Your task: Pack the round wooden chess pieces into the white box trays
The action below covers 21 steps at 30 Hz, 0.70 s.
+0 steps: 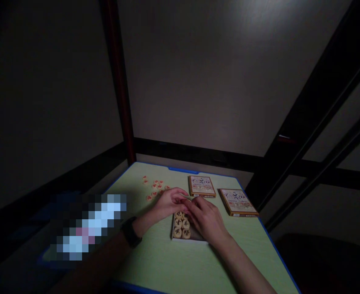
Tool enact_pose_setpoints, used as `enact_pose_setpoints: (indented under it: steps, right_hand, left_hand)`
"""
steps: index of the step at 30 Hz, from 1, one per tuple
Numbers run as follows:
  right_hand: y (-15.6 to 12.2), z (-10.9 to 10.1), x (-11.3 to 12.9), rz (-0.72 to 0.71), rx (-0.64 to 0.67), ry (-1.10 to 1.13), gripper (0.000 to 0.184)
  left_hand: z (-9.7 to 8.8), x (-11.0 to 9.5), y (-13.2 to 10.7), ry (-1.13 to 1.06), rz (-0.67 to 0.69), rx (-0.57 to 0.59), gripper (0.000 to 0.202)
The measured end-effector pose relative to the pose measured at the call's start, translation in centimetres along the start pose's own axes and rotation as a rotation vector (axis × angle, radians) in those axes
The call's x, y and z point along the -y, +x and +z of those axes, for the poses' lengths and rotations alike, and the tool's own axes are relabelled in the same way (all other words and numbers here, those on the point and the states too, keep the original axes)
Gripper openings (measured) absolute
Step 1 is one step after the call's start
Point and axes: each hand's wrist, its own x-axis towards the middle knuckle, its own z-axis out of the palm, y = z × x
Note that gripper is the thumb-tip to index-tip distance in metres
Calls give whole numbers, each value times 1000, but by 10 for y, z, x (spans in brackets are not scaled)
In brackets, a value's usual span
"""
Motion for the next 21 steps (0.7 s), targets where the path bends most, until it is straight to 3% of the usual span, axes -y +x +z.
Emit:
enact_pose_setpoints:
  steps: [4, 10, 13, 16, 21]
  right_hand:
    - [1, -2, 0, 21, 56, -36, 28]
    - [5, -7, -6, 313, 230, 171, 22]
    - [4, -7, -8, 390, 263, 181, 20]
    - [4, -7, -4, 382, 256, 219, 19]
    - [14, -2, 15, 346, 258, 186, 19]
  left_hand:
    - [-1, -5, -2, 137, 19, -14, 39]
    - [-16, 4, 5, 224, 10, -16, 27]
    - [-21, 7, 6, 400, 40, -70, 15]
    - [-23, 4, 3, 686, 106, -148, 4]
    - [-25, 0, 1, 895, 99, -251, 18]
